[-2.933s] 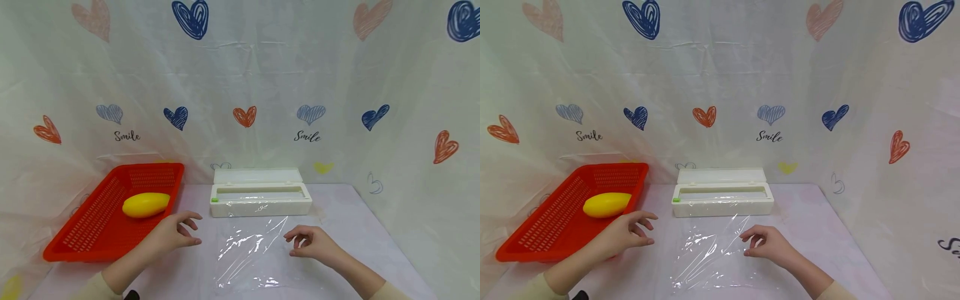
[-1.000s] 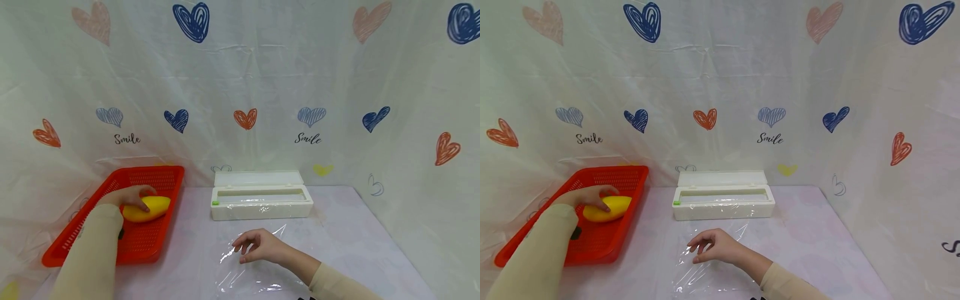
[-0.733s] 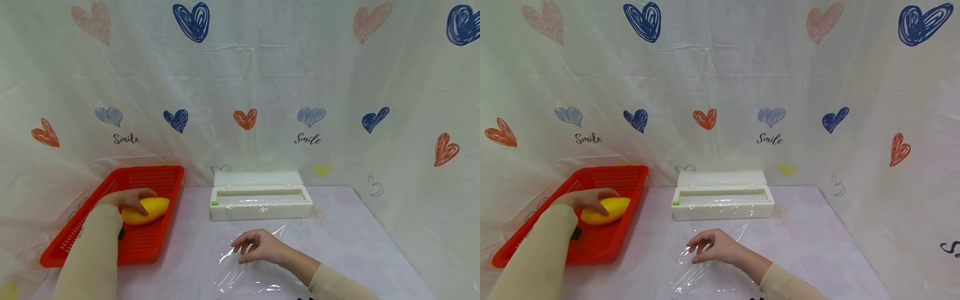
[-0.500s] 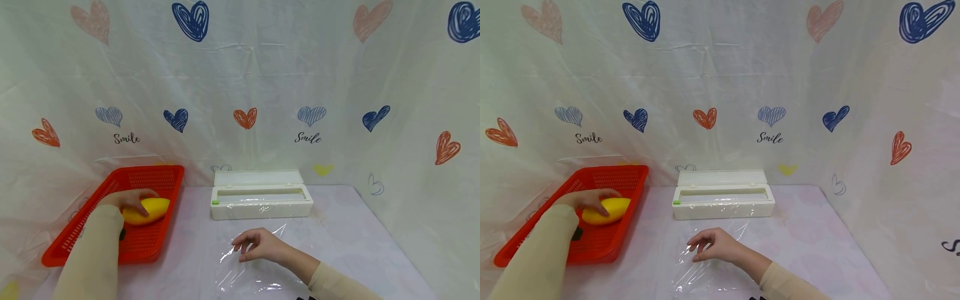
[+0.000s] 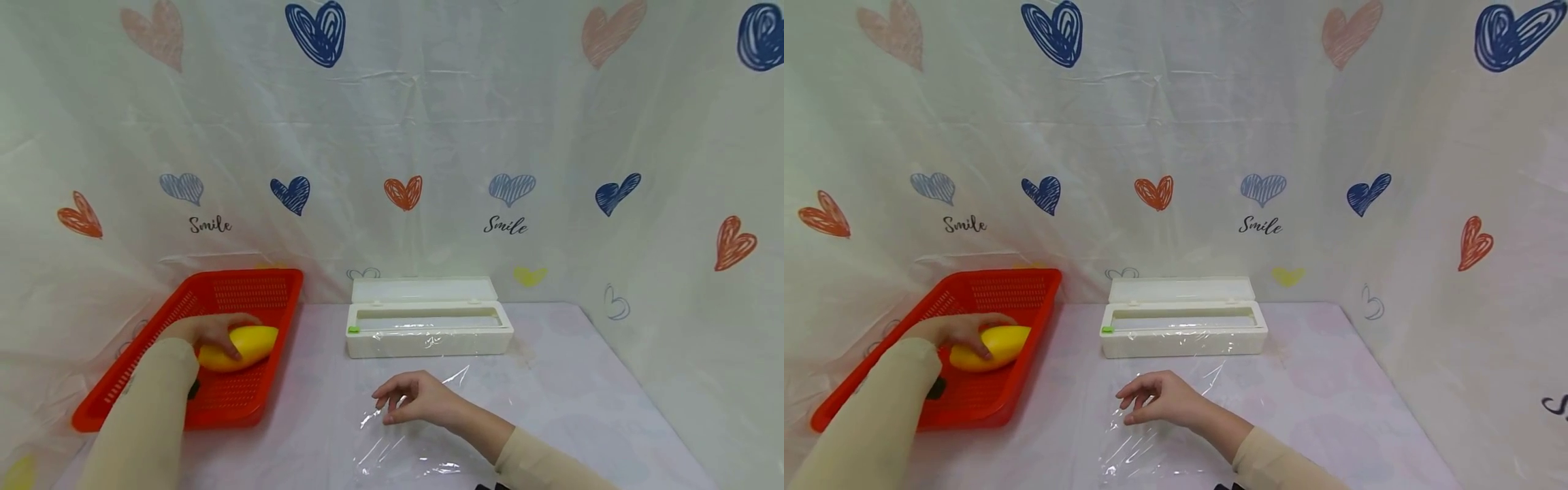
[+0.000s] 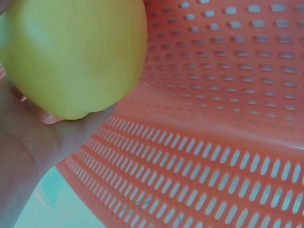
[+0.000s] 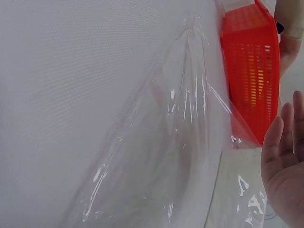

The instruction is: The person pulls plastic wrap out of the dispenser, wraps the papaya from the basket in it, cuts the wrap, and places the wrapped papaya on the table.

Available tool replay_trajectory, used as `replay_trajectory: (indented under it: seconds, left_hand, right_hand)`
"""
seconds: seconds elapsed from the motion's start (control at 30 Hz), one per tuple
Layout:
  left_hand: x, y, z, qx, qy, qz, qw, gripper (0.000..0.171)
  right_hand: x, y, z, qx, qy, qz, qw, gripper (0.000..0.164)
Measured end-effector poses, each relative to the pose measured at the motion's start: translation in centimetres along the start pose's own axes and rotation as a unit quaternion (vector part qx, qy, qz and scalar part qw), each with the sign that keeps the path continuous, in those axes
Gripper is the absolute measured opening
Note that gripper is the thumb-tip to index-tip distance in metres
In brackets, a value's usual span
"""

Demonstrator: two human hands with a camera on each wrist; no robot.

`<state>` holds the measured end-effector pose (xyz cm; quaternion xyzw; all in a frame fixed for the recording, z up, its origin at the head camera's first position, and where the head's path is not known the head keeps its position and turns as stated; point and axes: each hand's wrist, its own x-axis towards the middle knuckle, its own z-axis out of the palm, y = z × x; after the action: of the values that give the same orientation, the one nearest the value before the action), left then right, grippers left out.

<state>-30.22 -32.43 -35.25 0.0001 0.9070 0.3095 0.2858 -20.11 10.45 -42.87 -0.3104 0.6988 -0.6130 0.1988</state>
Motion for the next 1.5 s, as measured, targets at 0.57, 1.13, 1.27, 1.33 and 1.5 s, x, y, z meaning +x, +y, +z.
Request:
replay_trajectory:
  seconds: [0.57,1.13,1.27,1.33,1.5]
  left_hand:
    - [-1.3,-0.7,-1.6,0.038,0.042,0.124,0.9907,0.086]
    - [-3.1,6.2,-2.2,0.085,0.118,0.196,0.9697,0.084]
    - [-3.3,8.7,-1.0,0.083,0.109,0.230,0.9634,0.080]
    - [-3.1,9.8,-0.4,0.087,0.108,0.243,0.9601,0.080]
    - [-2.3,12.3,1.0,0.092,0.086,0.262,0.9568,0.078]
  right_hand:
    - [1.6,-0.1,0.8,-0.018,0.063,0.010,0.998,0.037]
    - [1.9,0.1,0.1,-0.003,0.103,0.008,0.995,0.034]
    - [1.8,-0.1,-0.2,-0.001,0.128,0.012,0.992,0.034]
    - [1.9,-0.1,-0.4,0.007,0.148,0.014,0.989,0.033]
    - [2.0,-0.3,-1.4,0.018,0.200,0.018,0.979,0.038]
